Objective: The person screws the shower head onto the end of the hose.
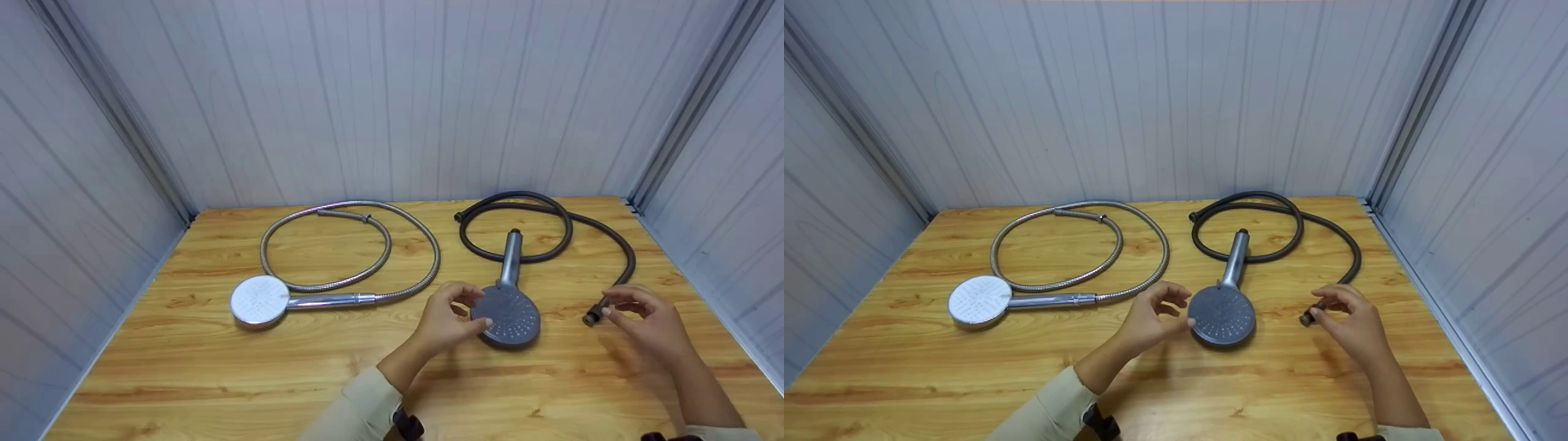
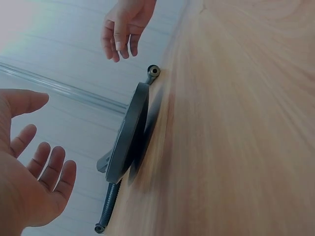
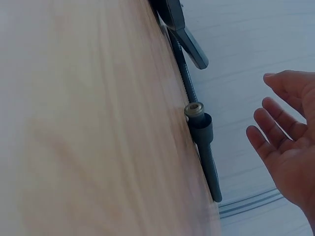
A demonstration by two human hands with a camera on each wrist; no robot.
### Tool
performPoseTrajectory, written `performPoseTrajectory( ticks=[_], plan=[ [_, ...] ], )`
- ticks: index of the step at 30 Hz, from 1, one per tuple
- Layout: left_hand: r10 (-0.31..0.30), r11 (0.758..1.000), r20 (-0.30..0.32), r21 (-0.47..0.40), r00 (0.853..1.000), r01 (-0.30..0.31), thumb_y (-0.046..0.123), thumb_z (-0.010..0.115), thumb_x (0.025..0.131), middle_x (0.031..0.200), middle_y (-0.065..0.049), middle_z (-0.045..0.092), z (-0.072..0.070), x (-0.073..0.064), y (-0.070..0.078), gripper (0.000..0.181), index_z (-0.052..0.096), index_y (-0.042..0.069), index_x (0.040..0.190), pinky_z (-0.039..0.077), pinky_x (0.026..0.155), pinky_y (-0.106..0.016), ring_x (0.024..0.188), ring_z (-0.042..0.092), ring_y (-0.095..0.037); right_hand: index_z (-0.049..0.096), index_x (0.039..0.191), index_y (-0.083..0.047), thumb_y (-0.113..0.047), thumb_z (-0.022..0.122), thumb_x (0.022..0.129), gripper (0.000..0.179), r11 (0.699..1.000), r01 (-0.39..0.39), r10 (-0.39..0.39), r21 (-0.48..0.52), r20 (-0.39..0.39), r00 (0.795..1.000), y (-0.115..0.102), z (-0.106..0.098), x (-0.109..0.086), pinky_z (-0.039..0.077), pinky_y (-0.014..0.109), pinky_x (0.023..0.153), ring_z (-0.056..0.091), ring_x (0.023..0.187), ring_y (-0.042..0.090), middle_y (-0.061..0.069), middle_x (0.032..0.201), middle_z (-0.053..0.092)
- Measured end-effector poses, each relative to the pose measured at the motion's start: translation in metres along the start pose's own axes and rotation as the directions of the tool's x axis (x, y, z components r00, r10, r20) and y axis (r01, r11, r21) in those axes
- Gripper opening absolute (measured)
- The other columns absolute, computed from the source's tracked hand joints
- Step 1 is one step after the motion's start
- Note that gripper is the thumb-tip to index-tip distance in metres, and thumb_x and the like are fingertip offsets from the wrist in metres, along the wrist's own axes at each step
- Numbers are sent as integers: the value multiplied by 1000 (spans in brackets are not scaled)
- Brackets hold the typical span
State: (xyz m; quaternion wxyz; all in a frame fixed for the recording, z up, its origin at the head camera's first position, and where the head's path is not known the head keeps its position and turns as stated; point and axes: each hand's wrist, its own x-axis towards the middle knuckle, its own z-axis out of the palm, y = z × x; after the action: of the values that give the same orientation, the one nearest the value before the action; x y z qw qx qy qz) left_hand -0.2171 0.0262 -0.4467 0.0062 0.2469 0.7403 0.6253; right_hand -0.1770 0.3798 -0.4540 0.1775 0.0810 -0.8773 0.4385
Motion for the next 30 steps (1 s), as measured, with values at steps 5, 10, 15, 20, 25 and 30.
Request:
performPoseTrajectory(
  ticks=[5,10,15,20,25,30],
  plan=[
    [9,1000,12,11,1000,-9,12,83,75,105,-9,60,4,1,-3,37,67,8,108,53,80,-37,96,58,-19,64,120,2,-13,71,90,34,999,-40,41,-27,37,998,8,-5,1,41,10,84,54,99,-1,-8,114,58],
    [-2,999,24,52,1000,1,12,84,75,103,1,57,10,3,-3,36,68,9,108,53,81,-39,97,56,-15,66,119,-1,-16,72,89,34,996,-48,53,-77,57,997,15,-6,3,37,9,86,47,104,-8,-11,117,57],
    [-14,996,27,91,1000,12,12,83,75,104,6,56,16,5,-3,36,68,10,108,51,84,-35,97,55,-12,67,118,-2,-17,71,90,32,993,-41,51,-113,84,995,19,-5,6,35,9,86,43,106,-12,-7,119,57],
    [-21,992,44,127,999,15,14,84,75,104,6,56,21,8,-4,38,68,7,109,48,89,-29,99,56,-11,66,119,-2,-19,70,91,33,992,-57,71,-109,132,989,24,-6,9,33,6,87,38,109,-14,3,124,54],
    [-18,987,61,159,998,8,15,84,75,104,4,56,25,10,-6,39,67,6,109,47,90,-27,99,56,-12,66,120,-2,-19,70,91,34,990,-84,102,-111,168,981,27,-9,13,40,29,101,36,109,-14,11,127,52],
    [-46,985,72,172,996,33,16,85,75,108,6,55,31,13,-5,41,68,9,110,46,90,-26,101,55,-10,66,119,-1,-17,71,90,33,993,-83,99,-84,199,975,29,-9,16,36,63,96,34,110,-15,15,130,51]
  ],
)
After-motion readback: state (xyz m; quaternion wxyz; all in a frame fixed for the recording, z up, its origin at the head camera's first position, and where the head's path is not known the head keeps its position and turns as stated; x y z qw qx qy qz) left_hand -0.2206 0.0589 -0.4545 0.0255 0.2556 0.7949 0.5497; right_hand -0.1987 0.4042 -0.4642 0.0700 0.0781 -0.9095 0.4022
